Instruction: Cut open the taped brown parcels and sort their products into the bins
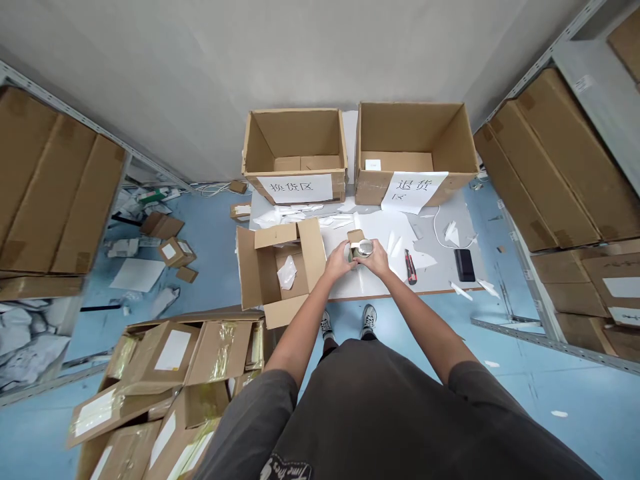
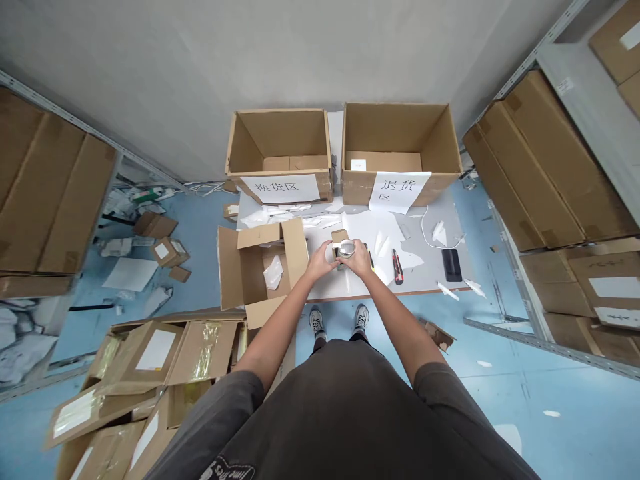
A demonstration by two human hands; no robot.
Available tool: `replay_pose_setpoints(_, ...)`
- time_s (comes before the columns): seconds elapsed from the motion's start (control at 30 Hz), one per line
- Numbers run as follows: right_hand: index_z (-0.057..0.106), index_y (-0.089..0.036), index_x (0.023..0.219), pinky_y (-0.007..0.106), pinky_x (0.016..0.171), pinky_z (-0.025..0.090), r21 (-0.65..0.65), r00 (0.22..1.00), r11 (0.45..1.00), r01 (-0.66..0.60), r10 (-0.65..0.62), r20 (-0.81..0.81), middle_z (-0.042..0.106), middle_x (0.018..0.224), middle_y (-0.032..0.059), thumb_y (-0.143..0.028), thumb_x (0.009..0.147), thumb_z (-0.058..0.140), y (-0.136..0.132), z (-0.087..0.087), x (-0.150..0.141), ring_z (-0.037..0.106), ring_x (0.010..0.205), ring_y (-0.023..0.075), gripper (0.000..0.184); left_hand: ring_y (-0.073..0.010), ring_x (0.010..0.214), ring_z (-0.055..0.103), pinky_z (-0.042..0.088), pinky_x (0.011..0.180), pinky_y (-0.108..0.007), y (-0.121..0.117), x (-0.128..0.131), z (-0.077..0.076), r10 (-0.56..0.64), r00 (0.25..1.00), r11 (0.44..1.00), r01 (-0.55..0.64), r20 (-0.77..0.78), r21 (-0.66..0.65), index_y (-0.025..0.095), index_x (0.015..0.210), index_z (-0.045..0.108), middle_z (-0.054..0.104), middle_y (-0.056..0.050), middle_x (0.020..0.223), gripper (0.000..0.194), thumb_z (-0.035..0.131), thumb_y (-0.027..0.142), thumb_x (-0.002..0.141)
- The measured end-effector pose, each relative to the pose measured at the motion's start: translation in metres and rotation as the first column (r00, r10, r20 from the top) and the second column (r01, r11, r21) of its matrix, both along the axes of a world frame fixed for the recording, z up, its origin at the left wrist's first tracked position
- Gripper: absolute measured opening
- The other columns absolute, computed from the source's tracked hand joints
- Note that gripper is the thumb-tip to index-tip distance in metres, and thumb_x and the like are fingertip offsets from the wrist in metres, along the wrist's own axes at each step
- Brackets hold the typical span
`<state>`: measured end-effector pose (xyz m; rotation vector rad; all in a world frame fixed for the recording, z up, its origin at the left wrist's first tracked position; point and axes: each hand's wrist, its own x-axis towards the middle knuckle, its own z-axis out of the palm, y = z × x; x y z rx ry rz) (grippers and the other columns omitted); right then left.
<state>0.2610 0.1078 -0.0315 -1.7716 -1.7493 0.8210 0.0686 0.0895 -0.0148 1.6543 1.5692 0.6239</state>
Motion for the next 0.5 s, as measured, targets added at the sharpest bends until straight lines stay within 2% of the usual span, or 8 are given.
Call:
replay_pose_setpoints(0.07, 0.056, -0.025, 0.117, 0.045, 0.094, 0.054, -0.014, 0.999, 0.999, 0.035, -0.035, -0.006, 0.071, 0.116, 0.0095, -0.054, 0.071, 0.083, -0.003, -0.005, -0.002, 0.066, 0.109, 0.0327, 0.061, -0.0358, 0.140, 0.053, 0.040, 0.122, -0.051, -0.008, 0.006, 0.007, 0.053, 0.998, 0.986, -0.058, 0.035, 0.155, 0.023, 0.144, 0.059, 0.062, -0.014, 0.144, 0.068, 0.080, 0.026, 0.080)
replay_pose_setpoints(0.13, 0.055, -0.024, 0.120, 0.046, 0.095, 0.054, -0.007, 0.999, 0.999, 0.034, -0.034, -0.019, 0.071, 0.118, 0.0109, -0.054, 0.073, 0.081, -0.005, -0.008, -0.003, 0.066, 0.110, 0.0331, 0.062, -0.0353, 0.139, 0.052, 0.039, 0.123, -0.052, -0.014, 0.012, 0.013, 0.063, 0.995, 0.973, -0.078, 0.074, 0.215, 0.022, 0.144, 0.061, 0.062, -0.015, 0.142, 0.064, 0.076, 0.025, 0.082)
replay_pose_setpoints(0.3, 0.056, -0.021, 0.127, 0.048, 0.097, 0.054, 0.015, 1.000, 1.000, 0.017, -0.017, -0.006, 0.068, 0.125, 0.0160, -0.050, 0.079, 0.076, -0.012, -0.015, -0.007, 0.065, 0.114, 0.0354, 0.059, -0.0364, 0.128, 0.059, 0.045, 0.117, -0.053, -0.012, 0.023, 0.018, 0.059, 0.994, 0.986, -0.072, 0.088, 0.152, 0.021, 0.140, 0.065, 0.069, -0.015, 0.126, 0.062, 0.080, 0.028, 0.080)
replay_pose_setpoints(0.43, 0.056, -0.018, 0.132, 0.050, 0.109, 0.050, 0.046, 0.999, 0.998, -0.048, 0.048, 0.018, 0.062, 0.134, 0.0196, -0.038, 0.087, 0.065, -0.019, -0.022, -0.009, 0.059, 0.127, 0.0360, 0.050, -0.0371, 0.119, 0.064, 0.050, 0.108, -0.050, -0.006, 0.027, 0.022, 0.075, 0.997, 0.994, -0.076, 0.011, 0.084, 0.026, 0.138, 0.068, 0.074, -0.011, 0.116, 0.065, 0.087, 0.039, 0.078)
replay_pose_setpoints(0.5, 0.053, -0.017, 0.138, 0.052, 0.114, 0.048, 0.061, 0.997, 0.995, -0.080, 0.082, -0.015, 0.058, 0.140, 0.0211, -0.032, 0.087, 0.061, -0.022, -0.027, -0.009, 0.055, 0.134, 0.0358, 0.054, -0.0368, 0.116, 0.065, 0.051, 0.105, -0.048, -0.004, 0.030, 0.023, 0.082, 0.996, 0.995, -0.081, -0.016, 0.061, 0.027, 0.135, 0.070, 0.076, -0.009, 0.115, 0.060, 0.088, 0.038, 0.079)
